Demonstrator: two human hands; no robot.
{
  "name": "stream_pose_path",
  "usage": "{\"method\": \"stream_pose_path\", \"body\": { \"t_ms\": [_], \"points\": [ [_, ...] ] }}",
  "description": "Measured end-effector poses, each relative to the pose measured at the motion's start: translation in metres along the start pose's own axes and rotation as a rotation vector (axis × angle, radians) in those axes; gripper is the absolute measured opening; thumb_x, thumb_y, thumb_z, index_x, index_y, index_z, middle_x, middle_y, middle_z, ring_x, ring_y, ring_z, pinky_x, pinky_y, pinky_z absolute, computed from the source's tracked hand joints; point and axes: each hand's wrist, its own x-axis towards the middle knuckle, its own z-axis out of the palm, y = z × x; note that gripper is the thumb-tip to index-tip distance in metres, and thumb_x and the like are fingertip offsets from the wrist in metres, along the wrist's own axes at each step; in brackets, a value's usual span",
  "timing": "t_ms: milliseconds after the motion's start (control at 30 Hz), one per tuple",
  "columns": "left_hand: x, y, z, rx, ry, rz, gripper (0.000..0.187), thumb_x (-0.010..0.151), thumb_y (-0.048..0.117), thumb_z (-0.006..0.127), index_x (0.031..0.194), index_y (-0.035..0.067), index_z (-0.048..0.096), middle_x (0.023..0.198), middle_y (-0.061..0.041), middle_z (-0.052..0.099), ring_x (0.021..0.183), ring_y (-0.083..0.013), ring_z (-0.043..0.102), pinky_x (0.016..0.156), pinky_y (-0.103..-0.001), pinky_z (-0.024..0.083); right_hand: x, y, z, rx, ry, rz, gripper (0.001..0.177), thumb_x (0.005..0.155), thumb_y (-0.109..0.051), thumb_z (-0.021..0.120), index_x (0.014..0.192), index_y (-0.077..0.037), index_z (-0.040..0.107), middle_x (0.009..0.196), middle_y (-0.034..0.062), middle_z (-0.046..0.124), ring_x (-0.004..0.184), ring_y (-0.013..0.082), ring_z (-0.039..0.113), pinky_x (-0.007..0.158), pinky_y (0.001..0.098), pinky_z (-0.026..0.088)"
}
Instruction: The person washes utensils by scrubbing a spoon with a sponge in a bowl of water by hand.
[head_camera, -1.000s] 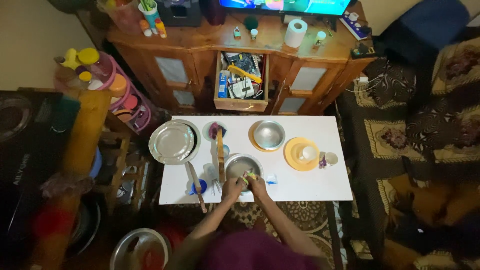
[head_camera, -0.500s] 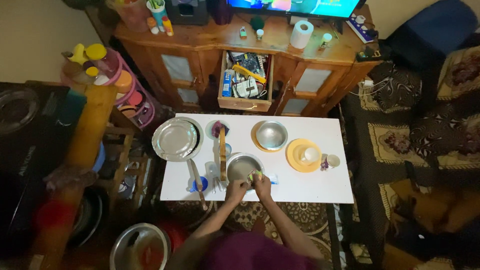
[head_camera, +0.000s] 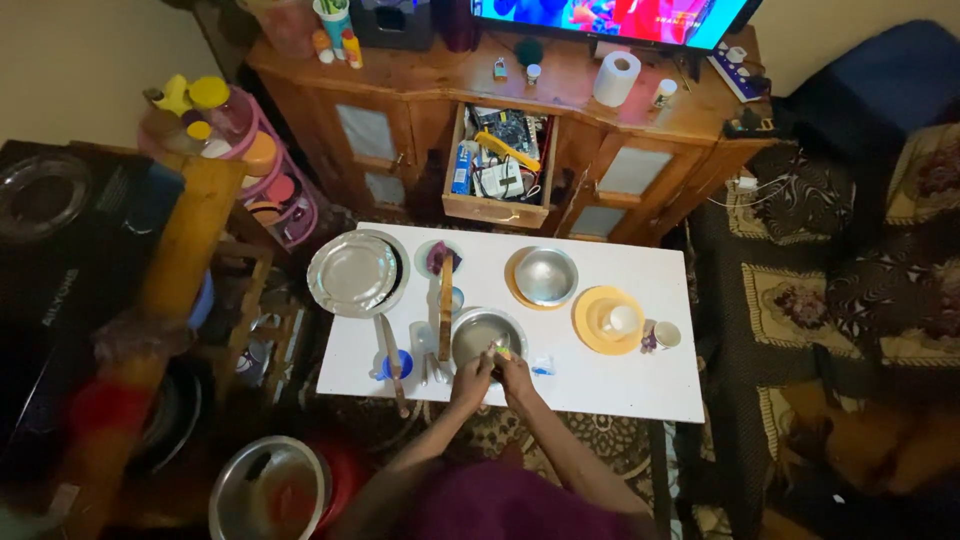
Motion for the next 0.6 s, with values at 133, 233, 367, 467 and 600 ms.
{"method": "stream_pose_path", "body": {
  "t_ms": [133, 233, 367, 467, 600],
  "points": [
    [-0.001, -0.002, 0.002, -0.065, -0.1, -0.068, 0.061, 0.106, 0.055, 0.041, 0.099, 0.001, 0.069, 0.087, -0.025, 0.07, 0.084, -0.0443, 0.07, 0.074, -0.049, 0.053, 0.003, -0.006, -0.006, -0.091, -0.008, -0.002, 0.026, 0.098, -0.016, 0.06, 0.121, -0.008, 0.068, 0.102, 0.0047, 0.072, 0.09, 0.0172, 0.066, 0.082, 0.0333, 0.055],
    [0.009, -0.003, 0.005, 0.108, -0.018, 0.014, 0.054, 0.102, 0.053, 0.043, 0.104, 0.008, 0.074, 0.092, -0.02, 0.073, 0.088, -0.0418, 0.068, 0.076, -0.049, 0.051, 0.006, -0.01, -0.007, -0.155, -0.016, -0.029, 0.029, 0.099, -0.017, 0.06, 0.126, -0.011, 0.068, 0.096, 0.0034, 0.068, 0.081, 0.0146, 0.062, 0.074, 0.0321, 0.054],
    [0.009, -0.001, 0.007, 0.345, 0.073, -0.076, 0.052, 0.1, 0.053, 0.051, 0.092, 0.009, 0.077, 0.089, -0.019, 0.073, 0.085, -0.0404, 0.069, 0.077, -0.049, 0.052, 0.008, -0.012, -0.009, -0.242, -0.05, -0.029, 0.027, 0.099, -0.017, 0.061, 0.124, -0.007, 0.065, 0.09, 0.0042, 0.066, 0.072, 0.0137, 0.062, 0.065, 0.0311, 0.054],
    [0.004, 0.008, 0.007, 0.363, 0.236, -0.047, 0.042, 0.096, 0.048, 0.06, 0.09, 0.009, 0.076, 0.088, -0.018, 0.074, 0.084, -0.0392, 0.069, 0.075, -0.048, 0.053, 0.01, -0.013, -0.009, -0.282, -0.103, -0.056, 0.025, 0.099, -0.016, 0.06, 0.121, -0.005, 0.066, 0.085, 0.0024, 0.066, 0.068, 0.013, 0.059, 0.061, 0.03, 0.051],
    [0.002, 0.023, -0.003, 0.242, 0.379, 0.068, 0.032, 0.089, 0.033, 0.073, 0.1, 0.004, 0.066, 0.086, -0.018, 0.071, 0.081, -0.0384, 0.068, 0.07, -0.05, 0.051, 0.011, -0.014, -0.011, -0.435, -0.17, -0.104, 0.021, 0.1, -0.013, 0.061, 0.115, -0.002, 0.072, 0.078, 0.0014, 0.061, 0.065, 0.0111, 0.052, 0.059, 0.0282, 0.046]
  ]
}}
